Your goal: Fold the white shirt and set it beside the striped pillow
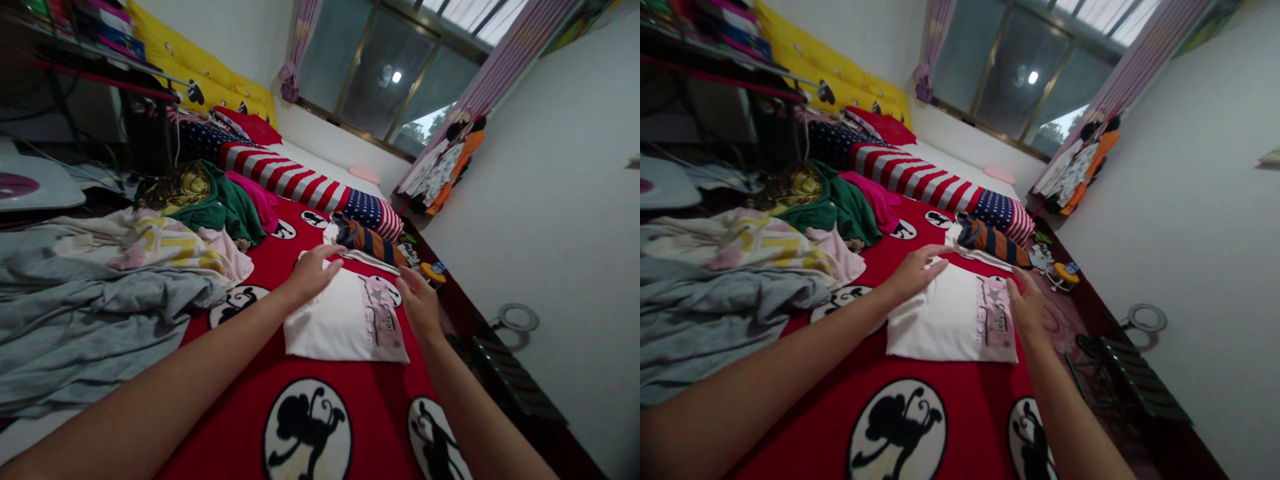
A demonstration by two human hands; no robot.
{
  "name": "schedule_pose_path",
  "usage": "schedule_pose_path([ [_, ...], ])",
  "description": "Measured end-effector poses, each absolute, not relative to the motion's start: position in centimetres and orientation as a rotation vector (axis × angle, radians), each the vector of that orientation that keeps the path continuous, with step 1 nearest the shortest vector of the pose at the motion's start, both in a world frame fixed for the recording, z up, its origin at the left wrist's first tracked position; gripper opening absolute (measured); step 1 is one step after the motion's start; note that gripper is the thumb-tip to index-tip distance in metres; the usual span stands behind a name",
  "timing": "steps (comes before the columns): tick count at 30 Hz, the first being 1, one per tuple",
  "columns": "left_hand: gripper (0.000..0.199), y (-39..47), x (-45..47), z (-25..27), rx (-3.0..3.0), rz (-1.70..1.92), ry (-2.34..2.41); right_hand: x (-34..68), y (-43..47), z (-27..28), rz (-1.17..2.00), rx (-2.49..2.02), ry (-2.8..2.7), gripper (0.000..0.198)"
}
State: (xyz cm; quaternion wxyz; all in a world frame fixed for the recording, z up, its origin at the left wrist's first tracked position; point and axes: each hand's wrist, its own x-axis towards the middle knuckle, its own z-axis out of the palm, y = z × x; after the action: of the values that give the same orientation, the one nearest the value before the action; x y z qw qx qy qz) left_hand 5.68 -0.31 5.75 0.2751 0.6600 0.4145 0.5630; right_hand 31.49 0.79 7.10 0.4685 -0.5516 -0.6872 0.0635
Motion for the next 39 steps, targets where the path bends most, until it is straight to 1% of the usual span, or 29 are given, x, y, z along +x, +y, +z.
schedule_pose_path([
  [1,0.042,-0.9,6.6,5.3,2.001,1.391,1.129,30.5,0.7,7.4,0.094,-1.317,-1.801,0.047],
  [3,0.052,-1.7,7.3,3.7,2.265,1.101,1.253,29.5,0.4,6.5,0.001,-1.34,-2.044,0.048],
  [5,0.06,-2.0,6.9,1.8,2.334,0.826,1.449,29.9,0.0,4.3,-0.02,-1.573,-2.212,0.051],
  [7,0.061,-1.8,6.1,0.3,2.323,0.682,1.58,31.2,-0.2,2.0,0.016,-1.882,-2.239,0.055],
  [9,0.061,-1.6,5.4,-0.4,2.328,0.662,1.625,32.6,-0.2,0.4,0.007,-2.081,-2.14,0.062],
  [11,0.06,-1.5,5.2,-0.6,2.351,0.697,1.616,33.3,-0.1,-0.2,-0.078,-2.189,-1.986,0.072],
  [13,0.058,-1.2,5.1,-0.4,2.355,0.787,1.576,33.5,-0.2,-0.2,-0.17,-2.255,-1.853,0.075],
  [15,0.052,-0.6,4.8,-0.3,2.265,1.008,1.58,33.4,-0.4,0.1,-0.252,-2.202,-1.844,0.069],
  [18,0.038,0.7,3.9,-0.4,1.901,1.419,1.684,33.1,-1.0,0.5,-0.279,-1.99,-1.865,0.05],
  [20,0.032,1.4,3.2,-0.5,1.714,1.542,1.712,32.8,-1.5,1.3,-0.236,-1.907,-1.826,0.041],
  [24,0.027,1.7,3.0,-0.7,1.659,1.612,1.656,31.7,-1.9,5.3,-0.082,-1.773,-1.787,0.029],
  [26,0.026,1.5,3.2,-0.7,1.648,1.636,1.631,30.7,-1.2,8.3,0.045,-1.668,-1.78,0.031],
  [30,0.026,1.4,3.3,-0.5,1.573,1.663,1.613,27.3,2.6,14.6,0.307,-1.489,-1.733,0.042],
  [34,0.027,1.7,2.9,-0.6,1.417,1.73,1.516,22.7,8.0,19.9,0.519,-1.315,-1.715,0.035],
  [36,0.027,1.8,2.9,-0.8,1.366,1.74,1.489,20.8,10.5,22.2,0.546,-1.273,-1.714,0.031],
  [39,0.028,2.0,3.0,-1.2,1.386,1.715,1.496,19.5,14.0,25.4,0.478,-1.235,-1.698,0.029],
])
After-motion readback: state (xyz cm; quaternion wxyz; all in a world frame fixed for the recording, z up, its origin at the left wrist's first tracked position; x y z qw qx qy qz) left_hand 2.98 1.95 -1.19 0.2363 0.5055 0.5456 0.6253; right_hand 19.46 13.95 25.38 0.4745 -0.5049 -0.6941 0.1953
